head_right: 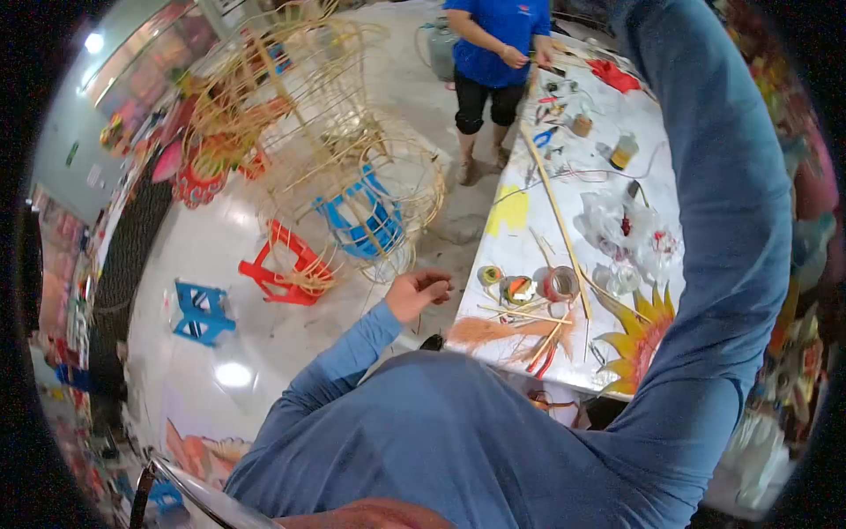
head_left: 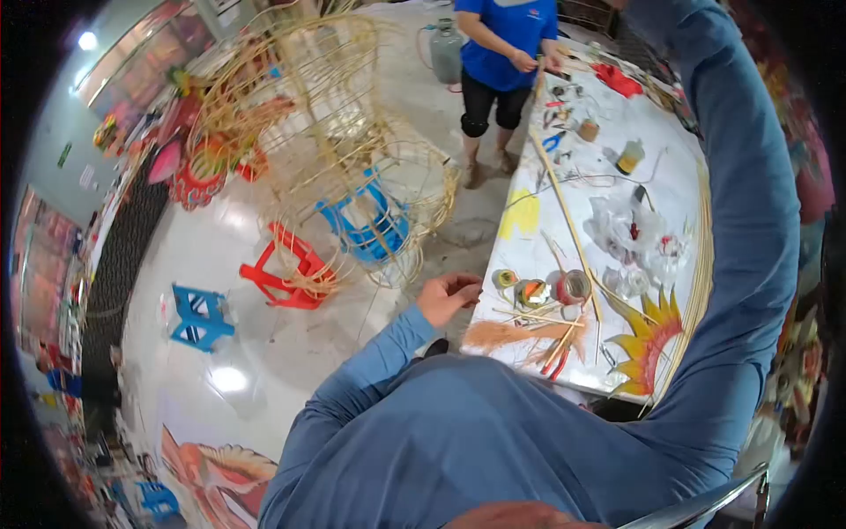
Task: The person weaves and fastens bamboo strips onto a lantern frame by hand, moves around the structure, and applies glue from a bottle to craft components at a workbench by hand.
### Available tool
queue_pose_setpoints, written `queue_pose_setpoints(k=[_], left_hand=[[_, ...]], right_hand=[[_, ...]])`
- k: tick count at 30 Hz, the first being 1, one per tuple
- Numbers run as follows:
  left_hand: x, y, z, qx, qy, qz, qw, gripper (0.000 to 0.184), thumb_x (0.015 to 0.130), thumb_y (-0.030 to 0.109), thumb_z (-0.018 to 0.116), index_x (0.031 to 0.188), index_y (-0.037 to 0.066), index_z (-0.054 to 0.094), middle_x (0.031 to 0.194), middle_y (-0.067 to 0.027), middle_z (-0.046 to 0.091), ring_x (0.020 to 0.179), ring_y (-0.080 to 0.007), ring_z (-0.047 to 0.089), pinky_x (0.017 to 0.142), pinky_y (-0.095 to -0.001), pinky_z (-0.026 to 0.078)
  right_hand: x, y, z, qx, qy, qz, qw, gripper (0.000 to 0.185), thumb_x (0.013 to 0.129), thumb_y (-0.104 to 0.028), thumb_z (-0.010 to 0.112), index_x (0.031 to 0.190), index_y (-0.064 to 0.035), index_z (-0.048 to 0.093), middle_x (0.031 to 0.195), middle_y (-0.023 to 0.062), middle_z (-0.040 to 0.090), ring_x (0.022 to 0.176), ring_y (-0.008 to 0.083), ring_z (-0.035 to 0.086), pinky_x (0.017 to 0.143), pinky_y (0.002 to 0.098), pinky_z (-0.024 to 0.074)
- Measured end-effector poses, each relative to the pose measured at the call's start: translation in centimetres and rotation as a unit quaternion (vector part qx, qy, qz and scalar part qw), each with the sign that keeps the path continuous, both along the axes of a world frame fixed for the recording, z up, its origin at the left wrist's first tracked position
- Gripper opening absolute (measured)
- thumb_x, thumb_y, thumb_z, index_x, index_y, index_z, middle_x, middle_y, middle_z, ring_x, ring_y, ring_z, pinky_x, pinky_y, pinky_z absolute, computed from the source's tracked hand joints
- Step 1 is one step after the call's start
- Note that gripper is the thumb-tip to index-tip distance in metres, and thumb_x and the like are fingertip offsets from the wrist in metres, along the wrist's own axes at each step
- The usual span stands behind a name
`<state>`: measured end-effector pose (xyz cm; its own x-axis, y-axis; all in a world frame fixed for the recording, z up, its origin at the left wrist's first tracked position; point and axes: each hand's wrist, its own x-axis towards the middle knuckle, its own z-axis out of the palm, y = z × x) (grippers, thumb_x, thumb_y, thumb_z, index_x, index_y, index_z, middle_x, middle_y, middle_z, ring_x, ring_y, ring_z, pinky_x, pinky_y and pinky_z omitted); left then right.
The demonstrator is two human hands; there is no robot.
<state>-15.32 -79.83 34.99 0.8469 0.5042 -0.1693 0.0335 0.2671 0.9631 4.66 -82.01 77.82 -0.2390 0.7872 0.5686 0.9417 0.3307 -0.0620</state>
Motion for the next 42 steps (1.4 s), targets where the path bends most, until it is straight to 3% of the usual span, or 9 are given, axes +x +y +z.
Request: queue_pose_setpoints(k=[5,9,13,16,24,29,32,37,42], left_hand=[[-3.2,1.8,-0.8,-0.018,-0.019,0.076,0.997,0.025,0.084,0.012,0.054,0.104,-0.002,0.052,0.09,-0.0094,0.06,0.078,-0.0146,0.058,0.07,-0.0265,0.049],[-4.4,3.3,-0.9,0.006,-0.027,0.102,0.994,0.026,0.083,0.013,0.054,0.104,-0.002,0.052,0.092,-0.009,0.059,0.077,-0.0142,0.059,0.068,-0.0261,0.049],[-4.8,5.2,1.3,0.043,-0.051,0.135,0.989,0.026,0.083,0.015,0.055,0.104,-0.001,0.053,0.091,-0.0085,0.059,0.076,-0.014,0.059,0.067,-0.0255,0.049],[-4.8,6.5,2.7,0.09,-0.06,0.158,0.981,0.023,0.083,0.013,0.055,0.103,0.001,0.054,0.09,-0.0074,0.06,0.076,-0.0129,0.059,0.064,-0.0238,0.048],[-4.5,6.8,4.8,0.088,-0.051,0.159,0.982,0.024,0.084,0.014,0.055,0.102,0.0,0.054,0.089,-0.0072,0.06,0.076,-0.0129,0.059,0.066,-0.0259,0.049],[-4.4,6.8,4.3,0.112,-0.064,0.166,0.978,0.022,0.083,0.013,0.056,0.101,0.0,0.055,0.085,-0.0063,0.06,0.074,-0.011,0.058,0.063,-0.0235,0.048],[-5.1,7.1,4.6,0.111,-0.065,0.175,0.976,0.024,0.084,0.015,0.055,0.102,-0.001,0.054,0.089,-0.0066,0.06,0.075,-0.0125,0.058,0.067,-0.0256,0.049],[-8.1,7.5,5.9,0.137,-0.068,0.201,0.968,0.025,0.084,0.016,0.054,0.104,0.0,0.053,0.088,-0.006,0.06,0.076,-0.0127,0.058,0.068,-0.0269,0.049],[-11.7,6.8,5.9,0.146,-0.065,0.269,0.95,0.025,0.085,0.016,0.054,0.104,0.001,0.053,0.087,-0.0058,0.059,0.075,-0.0124,0.057,0.069,-0.0272,0.049]], right_hand=[[-3.6,2.6,0.8,-0.015,0.017,0.04,0.999,0.035,0.072,-0.029,0.069,0.086,0.002,0.06,0.061,0.0034,0.054,0.051,0.0083,0.047,0.045,0.0245,0.0389],[-5.9,2.4,0.5,-0.056,0.086,-0.029,0.994,0.029,0.073,-0.025,0.068,0.083,0.0003,0.06,0.058,0.0026,0.052,0.047,0.0087,0.045,0.043,0.0241,0.0373],[-4.0,4.5,0.1,-0.166,0.18,0.111,0.963,0.02,0.075,-0.02,0.067,0.08,-0.0022,0.059,0.054,0.0018,0.05,0.043,0.009,0.044,0.041,0.0229,0.0359],[-3.6,5.4,-2.0,-0.132,0.399,0.192,0.887,0.016,0.075,-0.017,0.066,0.082,-0.0044,0.057,0.056,0.0014,0.05,0.044,0.0086,0.045,0.039,0.0223,0.0348],[-5.0,4.9,-1.7,-0.062,0.562,0.279,0.777,0.021,0.076,-0.016,0.065,0.091,-0.0041,0.055,0.066,0.001,0.053,0.053,0.0081,0.049,0.042,0.0211,0.0367],[-7.4,4.1,1.6,-0.048,0.595,0.331,0.731,0.023,0.076,-0.018,0.065,0.091,-0.003,0.056,0.067,0.0004,0.053,0.053,0.0075,0.049,0.043,0.0201,0.0367],[-8.7,5.5,4.3,0.0,0.506,0.384,0.772,0.022,0.077,-0.019,0.065,0.09,-0.0035,0.056,0.069,-0.0006,0.053,0.055,0.0061,0.048,0.043,0.0196,0.0352],[-14.6,4.6,8.0,0.004,0.467,0.431,0.773,0.021,0.076,-0.019,0.065,0.088,-0.0044,0.057,0.07,-0.0017,0.053,0.059,0.0049,0.047,0.046,0.0183,0.0348],[-19.6,5.5,9.9,-0.02,0.473,0.544,0.692,0.022,0.075,-0.019,0.066,0.089,-0.0051,0.058,0.071,-0.0022,0.053,0.063,0.0045,0.046,0.052,0.0178,0.0355]])
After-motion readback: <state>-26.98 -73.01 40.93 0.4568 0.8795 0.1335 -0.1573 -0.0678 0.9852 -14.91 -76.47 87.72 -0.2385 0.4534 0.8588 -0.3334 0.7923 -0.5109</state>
